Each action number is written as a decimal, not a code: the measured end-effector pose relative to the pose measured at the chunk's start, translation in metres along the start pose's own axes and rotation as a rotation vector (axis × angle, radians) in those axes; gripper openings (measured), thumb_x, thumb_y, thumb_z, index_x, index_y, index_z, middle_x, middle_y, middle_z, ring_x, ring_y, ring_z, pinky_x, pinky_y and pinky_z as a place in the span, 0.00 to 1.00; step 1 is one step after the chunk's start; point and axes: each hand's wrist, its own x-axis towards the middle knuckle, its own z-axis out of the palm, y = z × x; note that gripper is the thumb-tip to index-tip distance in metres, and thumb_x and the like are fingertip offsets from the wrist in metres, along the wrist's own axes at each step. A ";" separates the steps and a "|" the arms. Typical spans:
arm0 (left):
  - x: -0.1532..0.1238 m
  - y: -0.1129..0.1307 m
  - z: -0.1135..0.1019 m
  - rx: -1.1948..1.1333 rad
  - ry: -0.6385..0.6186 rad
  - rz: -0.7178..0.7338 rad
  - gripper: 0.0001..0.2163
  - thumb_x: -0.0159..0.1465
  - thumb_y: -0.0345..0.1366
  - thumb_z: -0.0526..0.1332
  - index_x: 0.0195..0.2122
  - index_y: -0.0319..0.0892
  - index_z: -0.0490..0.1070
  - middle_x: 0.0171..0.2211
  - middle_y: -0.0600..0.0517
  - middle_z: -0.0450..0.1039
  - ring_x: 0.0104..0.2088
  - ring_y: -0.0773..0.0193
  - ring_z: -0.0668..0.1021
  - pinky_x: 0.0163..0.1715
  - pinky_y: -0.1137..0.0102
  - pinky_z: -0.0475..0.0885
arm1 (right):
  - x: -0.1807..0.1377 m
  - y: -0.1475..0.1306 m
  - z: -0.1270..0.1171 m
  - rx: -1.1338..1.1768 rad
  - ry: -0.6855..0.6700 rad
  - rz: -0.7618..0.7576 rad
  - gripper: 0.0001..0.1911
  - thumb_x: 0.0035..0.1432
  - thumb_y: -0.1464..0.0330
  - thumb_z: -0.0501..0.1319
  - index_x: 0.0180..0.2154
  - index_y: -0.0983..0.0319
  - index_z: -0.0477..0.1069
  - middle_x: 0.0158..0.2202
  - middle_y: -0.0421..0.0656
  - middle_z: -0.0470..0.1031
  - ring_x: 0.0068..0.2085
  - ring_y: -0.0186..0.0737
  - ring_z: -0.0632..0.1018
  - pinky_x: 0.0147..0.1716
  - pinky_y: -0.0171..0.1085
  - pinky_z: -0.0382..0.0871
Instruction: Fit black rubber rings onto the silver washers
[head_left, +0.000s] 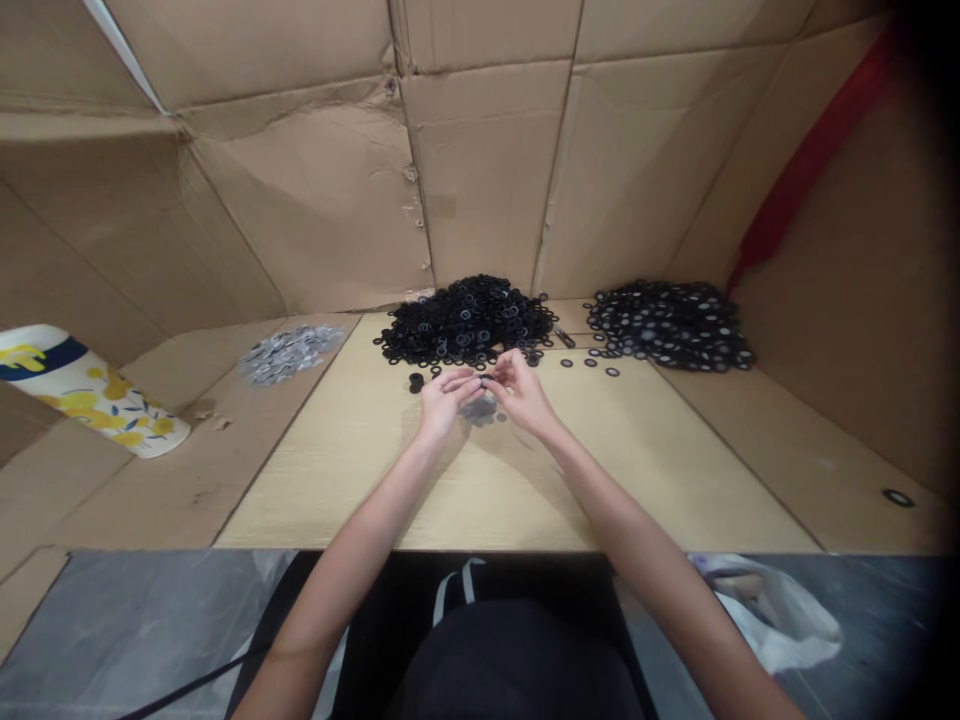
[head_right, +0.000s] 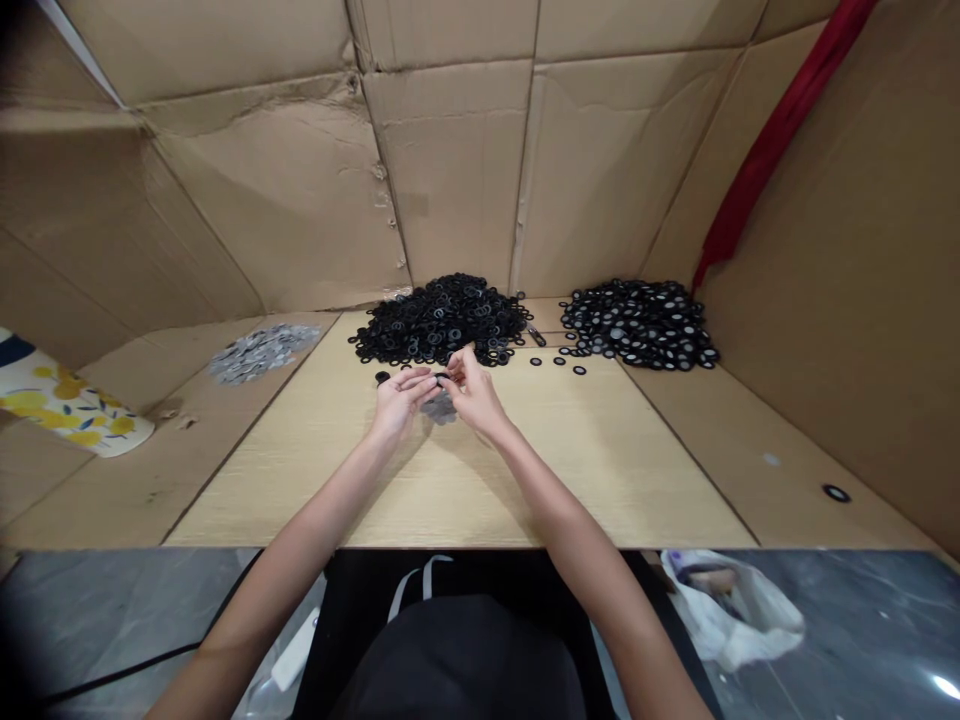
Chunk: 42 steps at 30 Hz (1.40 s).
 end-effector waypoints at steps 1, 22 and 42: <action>-0.001 0.000 0.000 0.016 -0.007 0.008 0.11 0.42 0.27 0.68 0.28 0.36 0.71 0.27 0.50 0.74 0.29 0.66 0.77 0.37 0.67 0.72 | 0.000 0.000 0.000 -0.006 0.009 0.014 0.11 0.47 0.68 0.57 0.32 0.59 0.54 0.28 0.37 0.63 0.29 0.32 0.69 0.30 0.34 0.64; -0.006 0.000 0.010 -0.302 -0.139 -0.456 0.08 0.58 0.37 0.57 0.31 0.37 0.69 0.28 0.47 0.72 0.31 0.66 0.76 0.39 0.70 0.71 | -0.001 0.001 0.002 -0.021 0.083 0.027 0.11 0.46 0.70 0.57 0.32 0.59 0.55 0.29 0.38 0.65 0.33 0.34 0.70 0.35 0.37 0.64; 0.001 -0.008 0.000 0.163 -0.060 -0.120 0.08 0.50 0.34 0.63 0.31 0.39 0.68 0.31 0.49 0.72 0.31 0.67 0.75 0.39 0.67 0.70 | -0.002 0.005 -0.012 -0.612 -0.182 -0.170 0.12 0.52 0.76 0.49 0.39 0.61 0.63 0.36 0.46 0.70 0.38 0.42 0.69 0.38 0.39 0.62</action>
